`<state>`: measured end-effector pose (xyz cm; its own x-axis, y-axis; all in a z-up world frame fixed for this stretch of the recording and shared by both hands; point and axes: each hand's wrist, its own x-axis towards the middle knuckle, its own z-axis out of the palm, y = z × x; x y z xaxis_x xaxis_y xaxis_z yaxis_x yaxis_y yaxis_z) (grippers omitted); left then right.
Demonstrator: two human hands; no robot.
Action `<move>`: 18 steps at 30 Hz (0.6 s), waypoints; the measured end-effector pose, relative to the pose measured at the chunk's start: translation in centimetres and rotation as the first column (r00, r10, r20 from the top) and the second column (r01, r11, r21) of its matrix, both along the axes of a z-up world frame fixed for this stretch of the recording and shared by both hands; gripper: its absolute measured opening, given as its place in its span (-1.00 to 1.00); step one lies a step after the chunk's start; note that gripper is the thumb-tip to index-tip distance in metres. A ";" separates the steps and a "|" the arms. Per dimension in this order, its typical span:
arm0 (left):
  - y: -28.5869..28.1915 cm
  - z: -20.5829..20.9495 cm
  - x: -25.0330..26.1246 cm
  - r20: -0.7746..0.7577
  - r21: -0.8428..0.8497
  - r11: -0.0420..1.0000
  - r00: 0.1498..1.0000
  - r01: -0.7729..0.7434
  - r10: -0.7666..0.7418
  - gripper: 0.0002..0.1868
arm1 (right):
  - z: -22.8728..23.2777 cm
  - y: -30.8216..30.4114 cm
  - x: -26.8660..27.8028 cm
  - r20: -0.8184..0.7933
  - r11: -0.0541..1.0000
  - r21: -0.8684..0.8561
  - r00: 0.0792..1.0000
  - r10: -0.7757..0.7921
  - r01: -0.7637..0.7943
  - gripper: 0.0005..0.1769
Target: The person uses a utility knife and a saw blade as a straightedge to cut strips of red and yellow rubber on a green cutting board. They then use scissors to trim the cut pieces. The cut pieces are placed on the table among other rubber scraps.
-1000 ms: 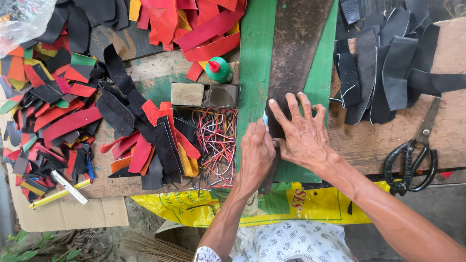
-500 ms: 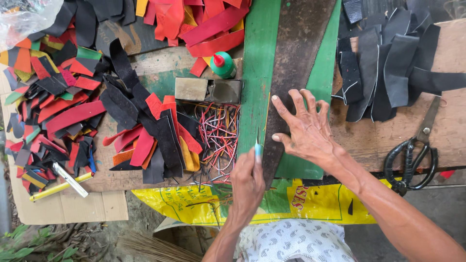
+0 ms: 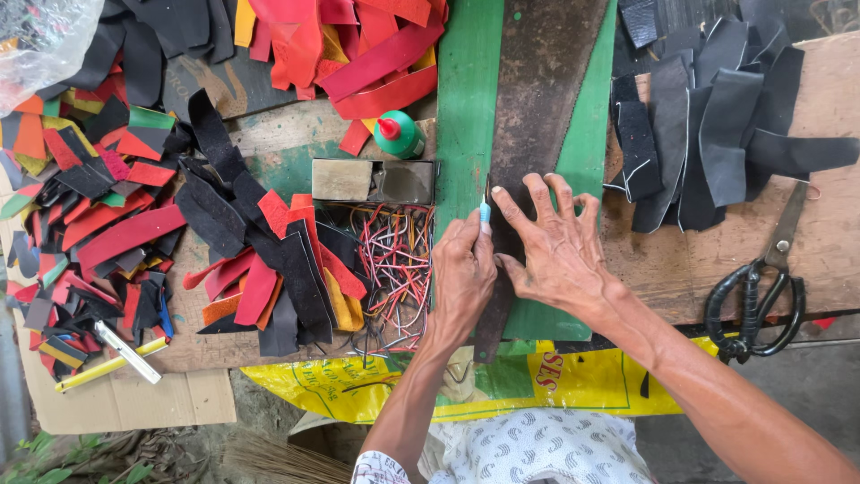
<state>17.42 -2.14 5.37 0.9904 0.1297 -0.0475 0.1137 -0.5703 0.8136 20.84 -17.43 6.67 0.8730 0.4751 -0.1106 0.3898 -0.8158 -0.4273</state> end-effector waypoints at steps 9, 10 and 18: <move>0.0 -0.3 0.3 -0.022 0.069 0.997 0.999 0.045 -0.044 -0.86 | -0.4 -0.1 0.1 0.005 1.000 -0.002 1.000 -0.004 0.004 0.01; 0.0 -0.4 0.2 0.011 0.068 0.996 0.998 0.063 -0.064 -0.87 | -0.5 -0.2 0.0 0.012 1.000 0.009 1.000 -0.002 0.001 0.00; -0.4 0.2 -1.1 -0.020 0.036 0.998 0.998 0.056 -0.055 -0.79 | -0.4 -0.2 0.1 0.030 1.000 0.008 1.000 0.005 -0.005 -0.01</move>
